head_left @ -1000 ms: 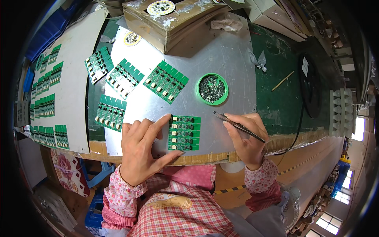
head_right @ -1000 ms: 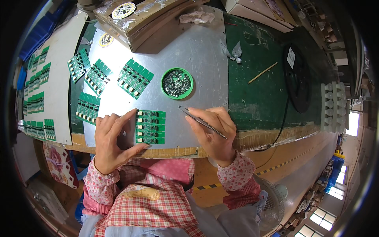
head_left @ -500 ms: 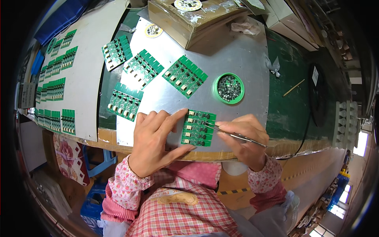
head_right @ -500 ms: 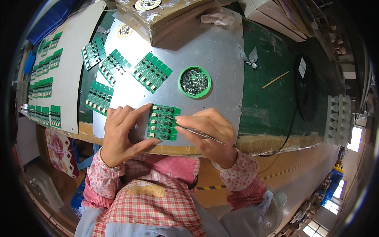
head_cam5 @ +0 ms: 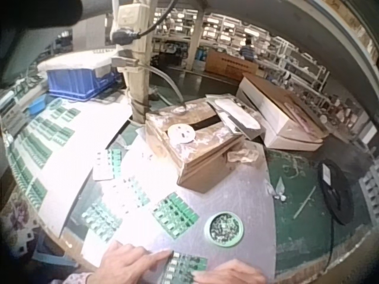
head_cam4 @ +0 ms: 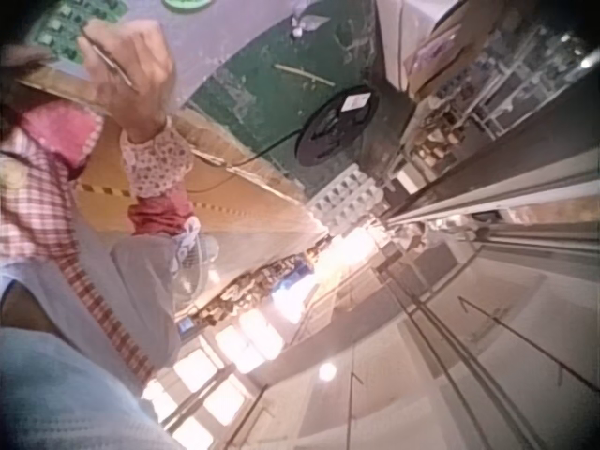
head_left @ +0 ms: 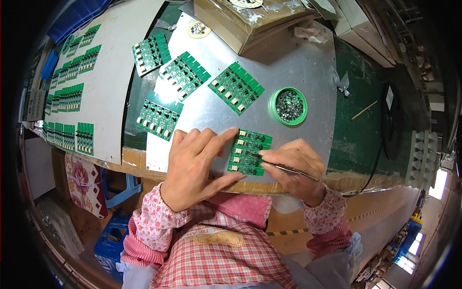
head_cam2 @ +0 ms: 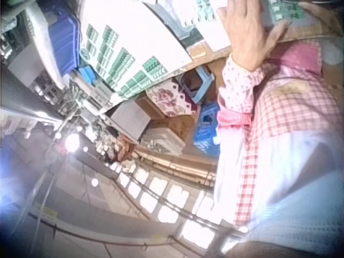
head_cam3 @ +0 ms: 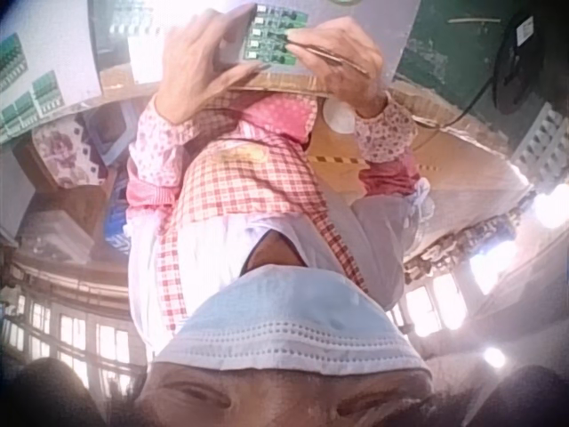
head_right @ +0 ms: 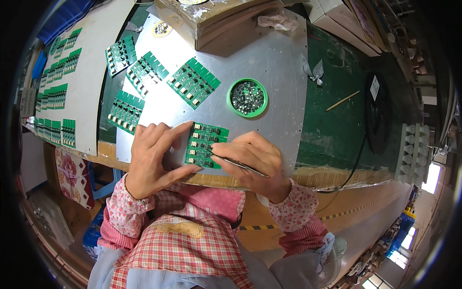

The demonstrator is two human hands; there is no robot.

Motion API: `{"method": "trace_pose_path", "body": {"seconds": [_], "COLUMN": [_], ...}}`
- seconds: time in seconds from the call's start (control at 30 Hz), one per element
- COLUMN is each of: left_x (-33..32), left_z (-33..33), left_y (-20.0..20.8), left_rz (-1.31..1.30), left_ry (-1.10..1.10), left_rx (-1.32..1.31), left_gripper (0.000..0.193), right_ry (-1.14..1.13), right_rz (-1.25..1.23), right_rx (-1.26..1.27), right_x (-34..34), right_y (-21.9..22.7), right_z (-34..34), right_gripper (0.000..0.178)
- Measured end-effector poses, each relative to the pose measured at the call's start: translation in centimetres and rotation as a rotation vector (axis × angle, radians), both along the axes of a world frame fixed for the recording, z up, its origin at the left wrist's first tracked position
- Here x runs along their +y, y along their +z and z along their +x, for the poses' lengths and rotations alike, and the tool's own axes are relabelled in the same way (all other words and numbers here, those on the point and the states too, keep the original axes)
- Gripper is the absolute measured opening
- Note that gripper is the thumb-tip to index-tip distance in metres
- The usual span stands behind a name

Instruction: The person places electronic components onto small green PCBs using tweezers.

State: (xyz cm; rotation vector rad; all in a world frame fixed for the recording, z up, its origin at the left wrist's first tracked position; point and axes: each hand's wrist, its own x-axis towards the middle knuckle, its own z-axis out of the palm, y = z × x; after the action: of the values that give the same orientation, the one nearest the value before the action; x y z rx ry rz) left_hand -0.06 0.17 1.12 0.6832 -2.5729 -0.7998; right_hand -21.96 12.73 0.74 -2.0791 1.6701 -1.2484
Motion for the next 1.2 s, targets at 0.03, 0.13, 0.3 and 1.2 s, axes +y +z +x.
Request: {"method": "trace_pose_path", "body": {"seconds": [0.03, 0.13, 0.3, 1.2], "left_x": [0.0, 0.0, 0.0, 0.1], "left_z": [0.0, 0.0, 0.0, 0.0], "left_y": [0.0, 0.2, -0.1, 0.2], "left_rz": [0.0, -0.003, 0.016, 0.009], "left_ry": [0.002, 0.006, 0.012, 0.004], "left_rx": [-0.001, -0.007, 0.001, -0.012], "left_gripper": [0.078, 0.078, 0.081, 0.079], "right_ry": [0.001, 0.013, 0.01, -0.521], "right_rz": [0.001, 0.001, 0.0, -0.053], "right_rx": [-0.007, -0.016, -0.018, -0.203], "right_x": [0.0, -0.1, -0.1, -0.7], "right_y": [0.0, 0.0, -0.3, 0.7], "right_z": [0.0, 0.0, 0.0, -3.5], "right_gripper": [0.026, 0.026, 0.03, 0.021]}}
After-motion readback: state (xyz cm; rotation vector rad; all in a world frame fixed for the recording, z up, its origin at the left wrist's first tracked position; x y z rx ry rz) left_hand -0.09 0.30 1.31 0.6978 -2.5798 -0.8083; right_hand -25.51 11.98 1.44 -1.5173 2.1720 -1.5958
